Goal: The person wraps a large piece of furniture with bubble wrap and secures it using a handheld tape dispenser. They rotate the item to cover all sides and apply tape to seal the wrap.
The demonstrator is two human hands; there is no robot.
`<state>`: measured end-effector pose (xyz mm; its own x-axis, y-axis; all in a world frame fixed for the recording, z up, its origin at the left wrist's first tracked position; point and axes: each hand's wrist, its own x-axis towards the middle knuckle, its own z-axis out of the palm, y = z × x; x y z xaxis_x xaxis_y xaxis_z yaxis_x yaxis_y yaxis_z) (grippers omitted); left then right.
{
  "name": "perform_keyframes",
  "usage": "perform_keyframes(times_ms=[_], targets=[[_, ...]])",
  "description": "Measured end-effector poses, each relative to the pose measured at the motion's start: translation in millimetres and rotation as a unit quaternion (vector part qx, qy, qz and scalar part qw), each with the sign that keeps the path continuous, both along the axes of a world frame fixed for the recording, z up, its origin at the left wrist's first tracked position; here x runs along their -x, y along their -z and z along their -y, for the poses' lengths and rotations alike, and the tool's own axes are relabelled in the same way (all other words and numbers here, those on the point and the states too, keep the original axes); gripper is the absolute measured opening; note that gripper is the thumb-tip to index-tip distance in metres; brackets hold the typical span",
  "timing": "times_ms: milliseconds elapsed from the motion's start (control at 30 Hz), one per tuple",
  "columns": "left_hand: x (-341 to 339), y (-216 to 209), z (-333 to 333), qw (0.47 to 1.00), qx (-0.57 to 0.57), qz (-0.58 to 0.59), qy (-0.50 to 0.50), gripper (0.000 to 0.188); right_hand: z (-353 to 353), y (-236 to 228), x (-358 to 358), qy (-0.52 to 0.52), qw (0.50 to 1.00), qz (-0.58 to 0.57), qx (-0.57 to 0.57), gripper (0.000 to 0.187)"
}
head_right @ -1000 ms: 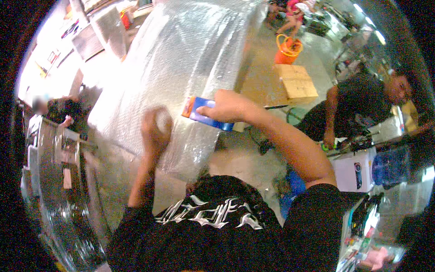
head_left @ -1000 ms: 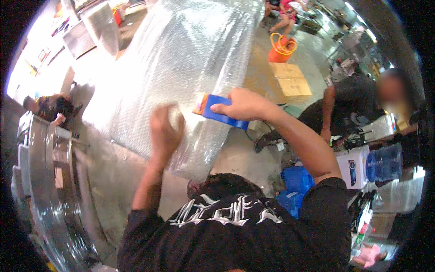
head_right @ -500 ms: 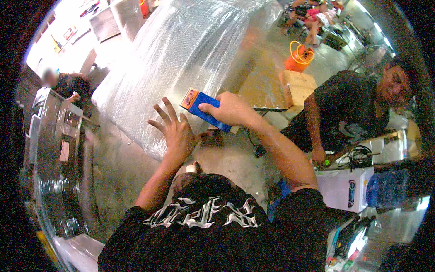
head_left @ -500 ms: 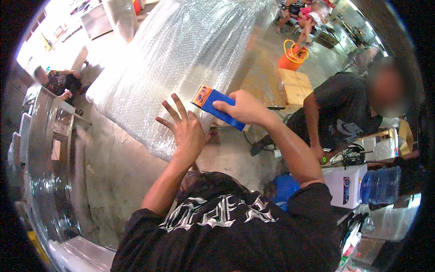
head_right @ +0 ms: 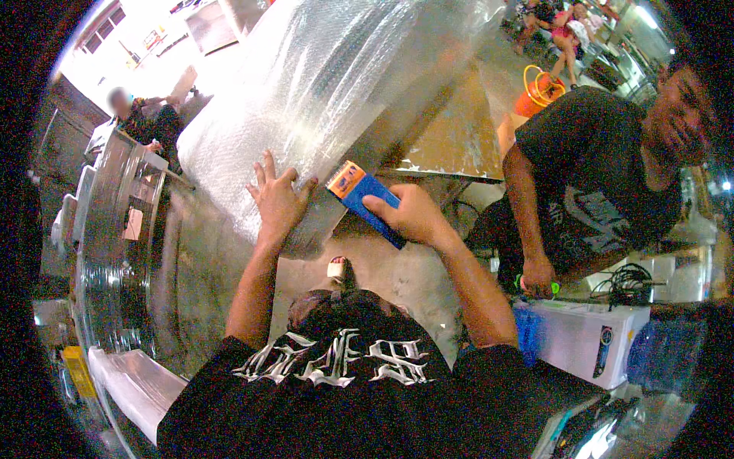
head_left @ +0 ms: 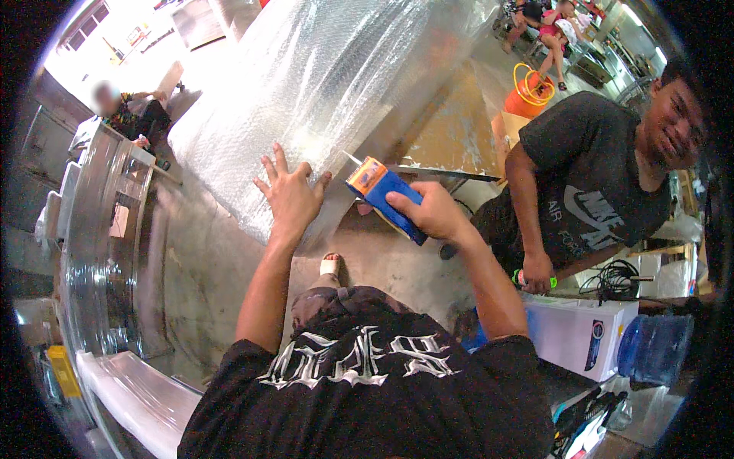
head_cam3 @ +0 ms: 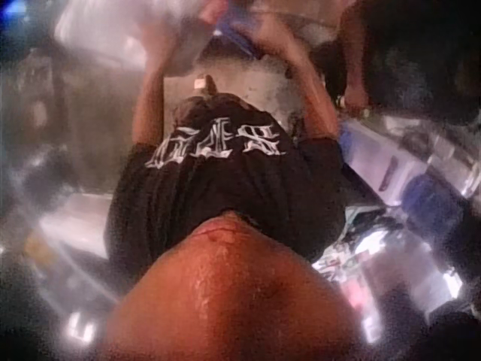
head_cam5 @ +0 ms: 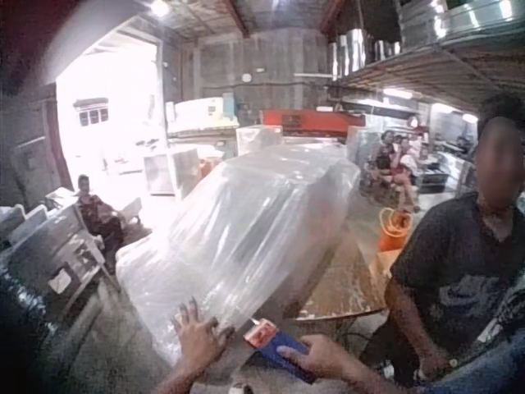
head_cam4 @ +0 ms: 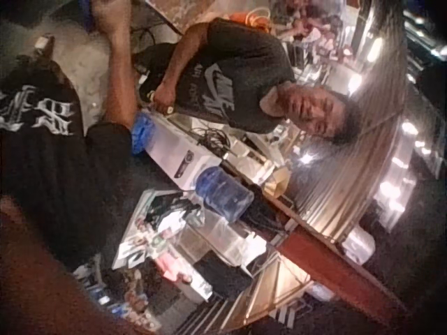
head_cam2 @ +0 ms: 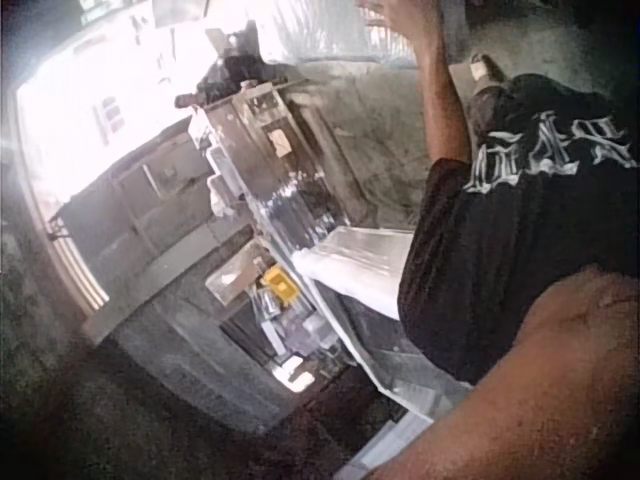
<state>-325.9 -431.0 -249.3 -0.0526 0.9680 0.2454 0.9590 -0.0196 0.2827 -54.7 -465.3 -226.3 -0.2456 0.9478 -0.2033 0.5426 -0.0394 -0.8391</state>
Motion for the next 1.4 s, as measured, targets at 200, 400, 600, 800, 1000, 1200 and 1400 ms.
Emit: perform_keyframes(times_ms=[200,400,600,800,1000,1200,1400], targets=[[-1,-1,-7,0.999,0.035,0.023,0.005,0.040,-11,119,-8,0.021,0.991,-0.133,-0.025,0.060],[-10,12,0,0.996,-0.080,0.014,0.028,0.057,-64,214,27,-0.001,0.988,-0.156,-0.004,0.058],[-36,89,-8,0.761,0.051,-0.554,0.334,0.097,-56,229,27,-0.050,0.978,-0.160,0.123,0.058],[-44,89,-5,0.623,0.029,-0.725,0.293,0.070,-78,241,17,-0.096,0.984,0.147,-0.011,0.063],[-51,82,-4,0.608,0.028,-0.723,0.326,0.071,-46,243,18,-0.197,0.863,0.464,-0.041,0.042],[-50,121,-11,0.616,0.069,-0.707,0.342,0.068,49,312,-7,-0.065,0.933,0.165,0.313,0.054],[-56,134,-24,0.648,0.077,-0.661,0.370,0.072,133,473,25,0.017,0.904,0.020,0.428,0.050]])
